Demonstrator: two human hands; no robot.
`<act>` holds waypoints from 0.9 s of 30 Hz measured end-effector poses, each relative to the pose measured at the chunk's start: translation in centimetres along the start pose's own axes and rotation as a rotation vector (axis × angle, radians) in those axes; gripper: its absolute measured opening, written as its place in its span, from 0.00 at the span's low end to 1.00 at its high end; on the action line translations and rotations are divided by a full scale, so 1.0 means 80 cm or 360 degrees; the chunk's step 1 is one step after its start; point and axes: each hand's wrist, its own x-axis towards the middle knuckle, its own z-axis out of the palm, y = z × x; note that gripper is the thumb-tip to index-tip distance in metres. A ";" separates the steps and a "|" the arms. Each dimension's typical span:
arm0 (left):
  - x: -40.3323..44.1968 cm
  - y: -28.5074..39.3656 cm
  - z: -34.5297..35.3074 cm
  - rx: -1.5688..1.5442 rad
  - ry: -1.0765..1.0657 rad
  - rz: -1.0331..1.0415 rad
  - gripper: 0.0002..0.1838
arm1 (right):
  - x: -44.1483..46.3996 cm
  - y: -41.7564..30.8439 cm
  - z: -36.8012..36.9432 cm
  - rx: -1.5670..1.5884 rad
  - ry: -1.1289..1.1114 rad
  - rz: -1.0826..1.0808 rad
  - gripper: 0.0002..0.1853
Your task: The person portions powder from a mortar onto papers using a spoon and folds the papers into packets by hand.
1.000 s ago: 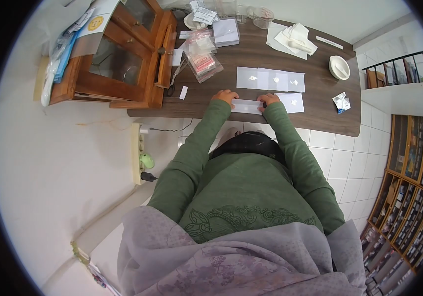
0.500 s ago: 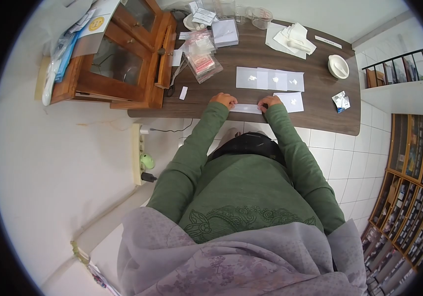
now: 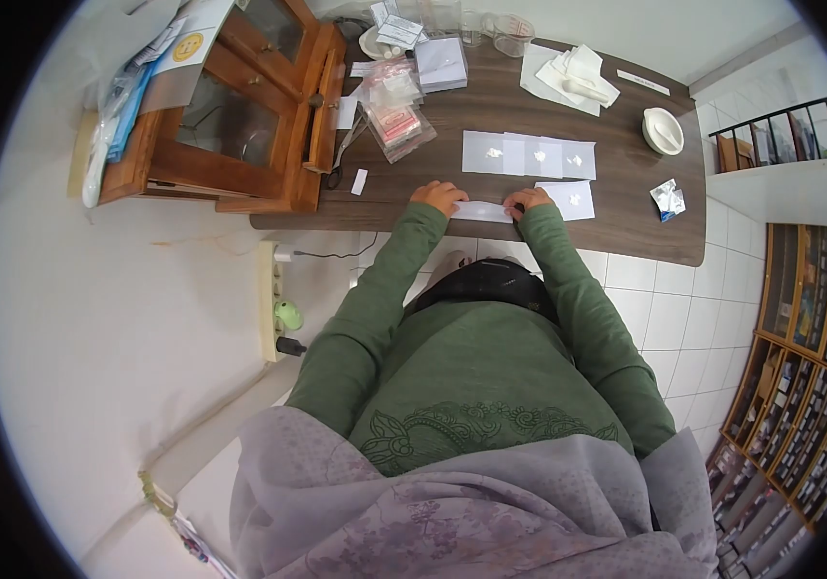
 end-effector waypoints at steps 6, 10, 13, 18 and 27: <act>-0.005 -0.004 0.004 0.0044 0.0093 0.0183 0.06 | 0.002 0.014 0.009 -0.0040 0.0017 -0.0126 0.06; -0.008 -0.008 0.006 0.0109 0.0078 0.0261 0.07 | 0.003 0.014 0.007 -0.0191 0.0000 -0.0187 0.05; -0.010 -0.009 0.008 0.0153 0.0171 0.0346 0.08 | 0.002 0.016 0.007 -0.0276 -0.0008 -0.0247 0.05; -0.014 -0.004 0.005 0.0274 0.0089 0.0389 0.11 | -0.005 0.017 0.006 -0.0495 0.0052 -0.0413 0.06; -0.027 0.014 0.006 0.0584 0.0206 0.0584 0.13 | -0.021 0.001 -0.004 -0.0730 0.0087 -0.0500 0.11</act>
